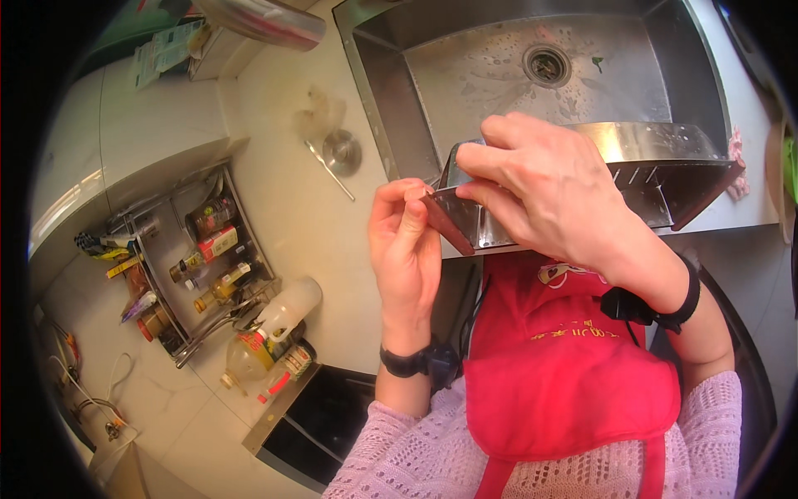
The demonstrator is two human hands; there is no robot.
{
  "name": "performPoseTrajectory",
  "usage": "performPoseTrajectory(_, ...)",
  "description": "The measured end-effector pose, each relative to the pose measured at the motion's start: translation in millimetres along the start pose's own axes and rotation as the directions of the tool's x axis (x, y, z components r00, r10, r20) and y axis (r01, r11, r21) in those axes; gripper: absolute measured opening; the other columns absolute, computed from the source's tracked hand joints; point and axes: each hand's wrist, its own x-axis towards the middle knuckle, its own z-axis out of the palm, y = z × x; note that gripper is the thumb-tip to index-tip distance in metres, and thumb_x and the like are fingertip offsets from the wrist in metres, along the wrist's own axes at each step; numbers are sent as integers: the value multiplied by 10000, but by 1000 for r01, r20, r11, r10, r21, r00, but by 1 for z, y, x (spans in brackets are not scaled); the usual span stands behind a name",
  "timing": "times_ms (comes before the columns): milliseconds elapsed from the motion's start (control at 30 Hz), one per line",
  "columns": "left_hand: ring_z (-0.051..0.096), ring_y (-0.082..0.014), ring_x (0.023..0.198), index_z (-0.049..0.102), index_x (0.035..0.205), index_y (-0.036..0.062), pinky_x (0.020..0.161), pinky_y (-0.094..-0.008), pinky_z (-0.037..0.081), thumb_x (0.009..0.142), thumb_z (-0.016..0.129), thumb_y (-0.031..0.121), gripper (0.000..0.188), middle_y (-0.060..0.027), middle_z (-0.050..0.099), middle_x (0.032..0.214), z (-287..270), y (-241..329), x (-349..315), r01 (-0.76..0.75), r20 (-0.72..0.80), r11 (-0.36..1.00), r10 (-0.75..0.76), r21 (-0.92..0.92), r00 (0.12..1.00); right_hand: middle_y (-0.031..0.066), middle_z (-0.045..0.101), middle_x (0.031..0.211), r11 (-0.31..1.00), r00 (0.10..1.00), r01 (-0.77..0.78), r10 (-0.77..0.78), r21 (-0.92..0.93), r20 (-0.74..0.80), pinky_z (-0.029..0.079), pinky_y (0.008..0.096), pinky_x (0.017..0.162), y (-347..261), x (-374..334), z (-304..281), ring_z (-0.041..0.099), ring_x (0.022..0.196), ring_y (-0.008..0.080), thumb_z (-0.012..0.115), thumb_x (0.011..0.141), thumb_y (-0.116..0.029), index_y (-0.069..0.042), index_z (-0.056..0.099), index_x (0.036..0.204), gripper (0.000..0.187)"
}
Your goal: The person washes a plastic lid and then wipes down a metal organizer tray and the sink area with a cloth. They then assemble the metal tray by attaching a side component and inserting small pins into the pre-drilled holes.
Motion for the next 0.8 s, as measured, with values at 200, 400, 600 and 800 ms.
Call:
performPoseTrajectory(200,547,-156,1010,563,1075,32,946,-334,427,929,615,166,204,-60,588,1052,-2,-4,3,-2,-24,999,2,-37,1000,82,564,770,1000,998,-30,30,4,62,503,413,637,0,7,-2,614,796,282,660,802,-195,-76,608,801,130)
performPoseTrajectory(400,552,-159,1010,570,1073,32,945,-332,431,936,605,146,182,-55,593,1036,-1,-1,9,6,-18,998,-7,-55,1000,91,570,772,999,998,-41,40,17,45,500,420,662,0,13,0,614,800,297,650,807,-194,-78,621,809,120)
performPoseTrajectory(600,573,-127,960,578,1052,0,877,-269,459,934,605,100,157,-61,616,1007,8,-1,29,110,-96,988,-120,-106,988,113,583,805,995,991,-95,93,17,94,491,441,694,18,24,9,607,829,333,622,825,-215,-71,626,840,144)
performPoseTrajectory(800,574,-149,948,583,1044,1,872,-292,479,940,602,133,169,-66,615,1003,-9,-11,55,232,-135,959,-255,-164,958,174,637,806,954,942,-263,222,142,253,464,432,707,45,43,20,615,806,353,624,805,-316,-39,610,820,278)
